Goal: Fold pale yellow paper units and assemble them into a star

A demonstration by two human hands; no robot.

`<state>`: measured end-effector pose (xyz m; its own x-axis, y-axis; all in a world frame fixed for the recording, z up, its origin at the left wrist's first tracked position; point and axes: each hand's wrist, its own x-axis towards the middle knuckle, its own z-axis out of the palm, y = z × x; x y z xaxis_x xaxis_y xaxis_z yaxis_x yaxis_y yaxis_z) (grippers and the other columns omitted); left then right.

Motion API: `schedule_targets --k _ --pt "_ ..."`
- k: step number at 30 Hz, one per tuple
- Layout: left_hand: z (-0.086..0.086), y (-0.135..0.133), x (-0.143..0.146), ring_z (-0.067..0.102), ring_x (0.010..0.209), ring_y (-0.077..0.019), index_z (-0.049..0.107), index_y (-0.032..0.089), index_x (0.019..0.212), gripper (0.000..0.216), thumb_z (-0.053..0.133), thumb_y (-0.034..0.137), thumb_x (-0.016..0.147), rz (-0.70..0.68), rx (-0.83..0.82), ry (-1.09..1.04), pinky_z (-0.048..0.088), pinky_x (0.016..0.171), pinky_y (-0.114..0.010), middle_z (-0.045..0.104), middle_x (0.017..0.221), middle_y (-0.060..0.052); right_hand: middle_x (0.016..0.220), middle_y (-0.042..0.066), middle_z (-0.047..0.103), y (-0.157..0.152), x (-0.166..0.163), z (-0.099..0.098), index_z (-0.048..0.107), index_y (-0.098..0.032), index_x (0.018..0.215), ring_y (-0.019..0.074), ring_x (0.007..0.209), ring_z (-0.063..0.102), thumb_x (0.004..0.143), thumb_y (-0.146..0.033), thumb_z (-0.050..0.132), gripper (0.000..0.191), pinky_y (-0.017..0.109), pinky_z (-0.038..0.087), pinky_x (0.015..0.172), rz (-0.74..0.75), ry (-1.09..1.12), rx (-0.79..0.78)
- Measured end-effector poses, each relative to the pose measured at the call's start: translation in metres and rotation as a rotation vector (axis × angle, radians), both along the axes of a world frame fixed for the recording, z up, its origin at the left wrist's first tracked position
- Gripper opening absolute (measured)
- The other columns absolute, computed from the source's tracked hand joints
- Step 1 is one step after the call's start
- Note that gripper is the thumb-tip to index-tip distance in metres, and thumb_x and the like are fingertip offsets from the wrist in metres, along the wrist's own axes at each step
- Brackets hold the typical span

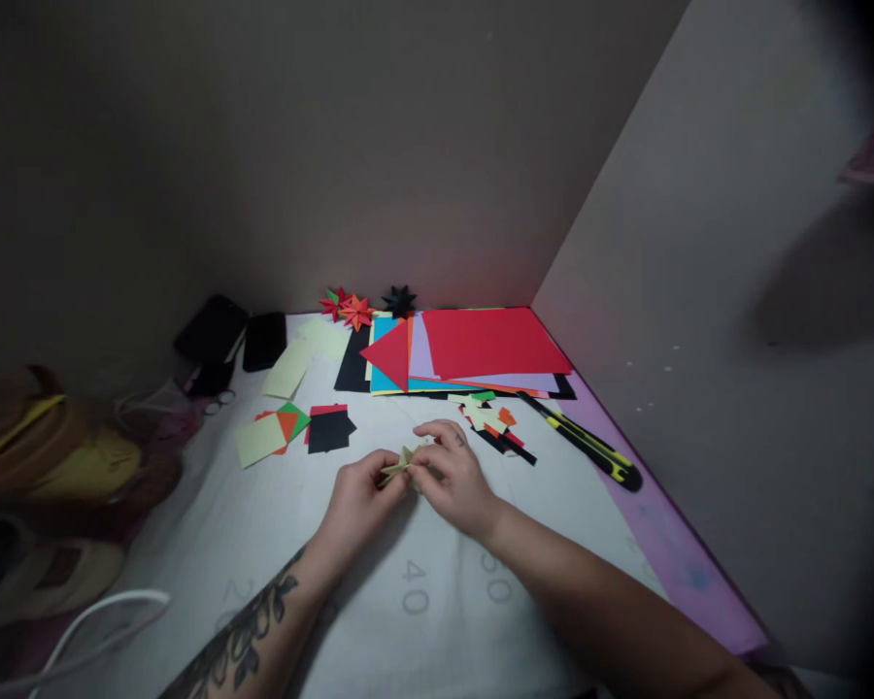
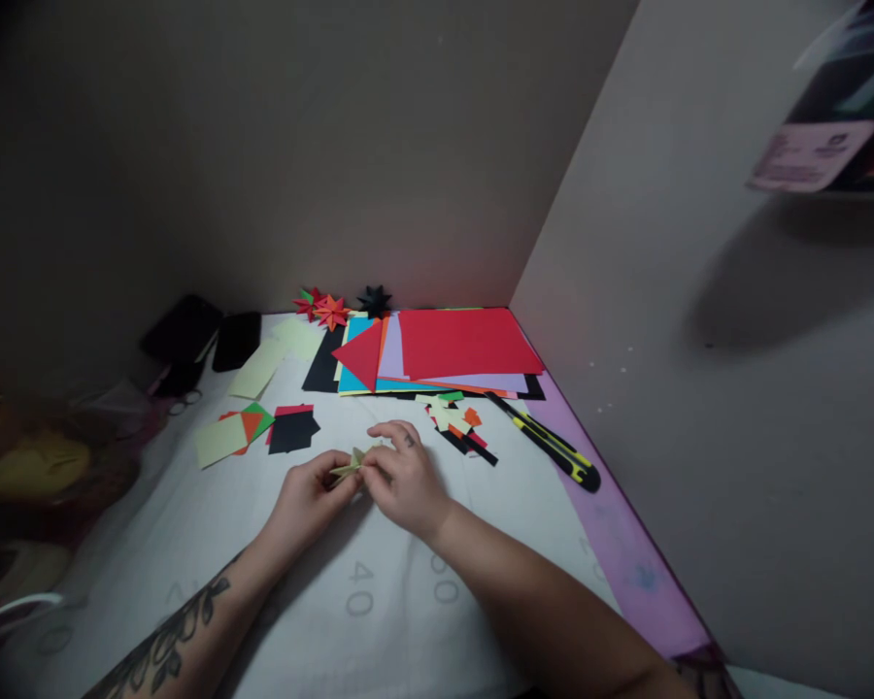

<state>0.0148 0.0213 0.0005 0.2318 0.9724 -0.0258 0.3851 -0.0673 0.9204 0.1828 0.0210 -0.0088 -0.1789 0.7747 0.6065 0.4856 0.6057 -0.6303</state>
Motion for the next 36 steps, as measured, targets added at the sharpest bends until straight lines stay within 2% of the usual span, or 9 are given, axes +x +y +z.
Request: schedule_targets --k 4,8,11,15,21,26,30,33,36 --pt "0.002 -0.001 0.001 0.054 0.060 -0.0126 0.067 0.015 0.080 0.017 0.059 0.030 0.078 -0.027 -0.032 -0.010 0.040 0.056 -0.021 0.063 0.067 0.001 0.108 0.008 0.059 0.000 0.001 0.002 0.060 -0.022 0.076 0.0253 0.105 0.051 0.078 -0.009 0.055 0.014 0.046 0.046 0.092 0.031 -0.003 -0.010" --pt "0.007 0.001 0.002 0.054 0.056 -0.0124 0.065 0.015 0.080 0.021 0.064 0.035 0.074 0.001 -0.142 -0.089 0.038 0.052 -0.021 0.062 0.064 0.001 0.107 0.008 0.061 0.002 -0.003 0.001 0.059 -0.021 0.076 0.0239 0.104 0.056 0.079 -0.015 0.057 0.008 0.041 0.048 0.087 -0.016 0.168 -0.252" --pt "0.009 0.003 0.003 0.050 0.049 -0.0111 0.061 0.015 0.079 0.026 0.068 0.038 0.069 0.023 -0.244 -0.136 0.034 0.047 -0.020 0.060 0.058 0.002 0.089 0.002 0.063 0.004 -0.006 -0.003 0.054 -0.022 0.090 0.0182 0.081 0.062 0.075 -0.019 0.060 0.017 0.030 0.051 0.067 -0.023 0.414 -0.532" --pt "0.009 0.003 0.004 0.044 0.046 -0.0094 0.059 0.015 0.080 0.029 0.067 0.041 0.070 -0.043 -0.284 -0.125 0.028 0.044 -0.019 0.056 0.055 0.004 0.069 -0.008 0.057 0.005 -0.009 -0.005 0.045 -0.025 0.097 0.0103 0.050 0.051 0.072 -0.018 0.059 0.030 0.021 0.041 0.047 0.057 0.618 -0.762" --pt "0.009 0.004 0.003 0.037 0.049 -0.0085 0.046 0.017 0.057 0.032 0.059 0.040 0.076 -0.024 -0.212 -0.157 0.028 0.047 -0.020 0.043 0.051 0.005 0.065 -0.008 0.054 0.002 -0.008 -0.001 0.048 -0.023 0.100 0.0091 0.052 0.049 0.075 -0.019 0.057 0.027 0.020 0.039 0.050 0.107 0.575 -0.736" --pt "0.003 0.006 0.002 0.040 0.050 -0.0087 0.047 0.018 0.061 0.032 0.060 0.041 0.078 0.092 -0.186 -0.231 0.030 0.047 -0.020 0.045 0.053 0.005 0.076 -0.006 0.058 0.003 -0.010 -0.009 0.043 -0.025 0.108 0.0106 0.058 0.056 0.072 -0.020 0.061 0.041 0.021 0.044 0.052 0.158 0.665 -0.753" --pt "0.007 0.014 -0.005 0.047 0.052 -0.0096 0.052 0.017 0.064 0.032 0.059 0.043 0.080 0.046 -0.183 -0.231 0.037 0.050 -0.020 0.052 0.056 0.003 0.071 -0.007 0.056 0.005 -0.010 -0.018 0.043 -0.024 0.106 0.0107 0.057 0.056 0.073 -0.017 0.057 0.036 0.021 0.046 0.051 0.099 0.665 -0.747" --pt "0.017 0.030 -0.029 0.059 0.070 -0.0139 0.061 0.014 0.079 0.025 0.060 0.040 0.080 0.325 -0.031 -0.269 0.045 0.059 -0.022 0.065 0.077 -0.004 0.070 -0.008 0.051 0.007 -0.007 -0.020 0.044 -0.023 0.104 0.0095 0.055 0.054 0.074 -0.018 0.057 0.033 0.020 0.044 0.048 0.025 0.663 -0.705" --pt "0.025 0.052 -0.071 0.059 0.072 -0.0137 0.056 0.014 0.091 0.017 0.057 0.027 0.081 0.971 0.286 -0.372 0.045 0.059 -0.023 0.063 0.082 -0.003 0.072 -0.008 0.049 0.007 -0.005 -0.021 0.044 -0.024 0.103 0.0090 0.055 0.054 0.075 -0.019 0.058 0.032 0.020 0.044 0.049 0.017 0.686 -0.699"
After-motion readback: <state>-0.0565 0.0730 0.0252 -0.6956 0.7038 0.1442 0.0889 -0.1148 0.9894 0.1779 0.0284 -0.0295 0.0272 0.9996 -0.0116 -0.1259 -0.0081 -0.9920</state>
